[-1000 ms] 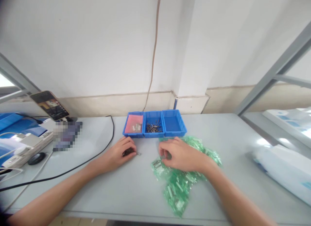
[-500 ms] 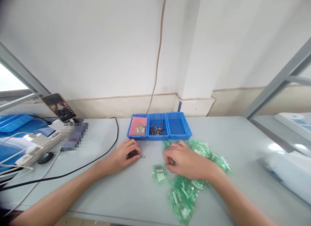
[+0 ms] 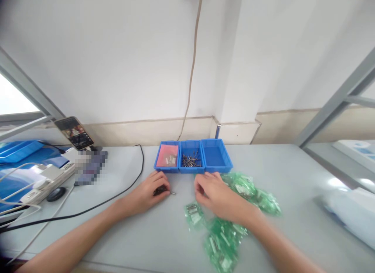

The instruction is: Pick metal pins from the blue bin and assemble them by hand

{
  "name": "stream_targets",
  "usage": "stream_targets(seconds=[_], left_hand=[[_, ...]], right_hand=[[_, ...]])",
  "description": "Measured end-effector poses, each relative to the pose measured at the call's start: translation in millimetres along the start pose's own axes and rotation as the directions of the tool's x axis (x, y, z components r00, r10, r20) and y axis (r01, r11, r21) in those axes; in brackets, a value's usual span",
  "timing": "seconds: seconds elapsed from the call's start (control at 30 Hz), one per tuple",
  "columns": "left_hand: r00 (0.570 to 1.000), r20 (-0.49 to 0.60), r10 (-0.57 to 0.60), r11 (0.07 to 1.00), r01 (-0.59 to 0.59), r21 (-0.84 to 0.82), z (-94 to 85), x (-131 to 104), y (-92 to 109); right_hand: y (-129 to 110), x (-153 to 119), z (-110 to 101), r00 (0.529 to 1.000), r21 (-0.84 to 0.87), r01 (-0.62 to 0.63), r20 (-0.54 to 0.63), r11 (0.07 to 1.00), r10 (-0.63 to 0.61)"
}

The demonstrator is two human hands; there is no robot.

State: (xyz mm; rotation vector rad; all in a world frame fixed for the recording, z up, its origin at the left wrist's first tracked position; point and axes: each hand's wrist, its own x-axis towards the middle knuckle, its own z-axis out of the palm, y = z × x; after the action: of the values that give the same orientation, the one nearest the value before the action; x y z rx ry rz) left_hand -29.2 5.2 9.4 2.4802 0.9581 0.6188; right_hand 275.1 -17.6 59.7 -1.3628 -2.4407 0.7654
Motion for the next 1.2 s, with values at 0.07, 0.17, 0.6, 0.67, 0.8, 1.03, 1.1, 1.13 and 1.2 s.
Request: stream_targets(seconds=[0.07,0.17,0.6,0.67,0.8,1.03,1.1,1.13,1.2], left_hand=[[1.000,0.010,-0.009,1.000,0.009,-0.005,-0.9,0,1],[1.000,0.016,-0.021,1.000,0.021,-0.008,-2.1,0,2],[1.000,0.001,0.001,1.000,-0.001,0.014,-1.5,0,2],[1.000,-0.002,0.009,1.000,-0.009,0.020,-1.8,0,3],[1.000,-0.003,0.019,0.999,-0.019,0.039,-1.4,-1,4],[0.999,0.001,0.033,0.997,-0.033,0.075,-0.1,-2,2],[0.999,0.000,0.036,0.996,-0.036,0.080,-0.3,-1,2],[0.999,0.000,0.036,0.996,-0.036,0.082,-0.4,-1,2],[0.999,0.001,0.035,0.996,-0.035,0.086,-0.4,-1,3]], right_hand=[[0,2,2,0.998,0.033,-0.034,-0.047,0.999,0.035],[3,5,8,0.996,0.093,-0.022,-0.082,0.995,0.030],[8,12,18,0.960,0.202,0.125,-0.271,0.971,-0.067],[9,13,19,0.958,0.218,0.102,-0.285,0.971,-0.036],[10,13,18,0.951,0.229,0.054,-0.308,0.972,0.020],[15,15,19,0.946,0.374,0.075,-0.321,0.924,0.053],[17,17,21,0.944,0.447,0.063,-0.317,0.893,0.092],[18,17,22,0.944,0.480,0.051,-0.310,0.876,0.115],[20,18,23,0.941,0.541,0.028,-0.297,0.840,0.160]])
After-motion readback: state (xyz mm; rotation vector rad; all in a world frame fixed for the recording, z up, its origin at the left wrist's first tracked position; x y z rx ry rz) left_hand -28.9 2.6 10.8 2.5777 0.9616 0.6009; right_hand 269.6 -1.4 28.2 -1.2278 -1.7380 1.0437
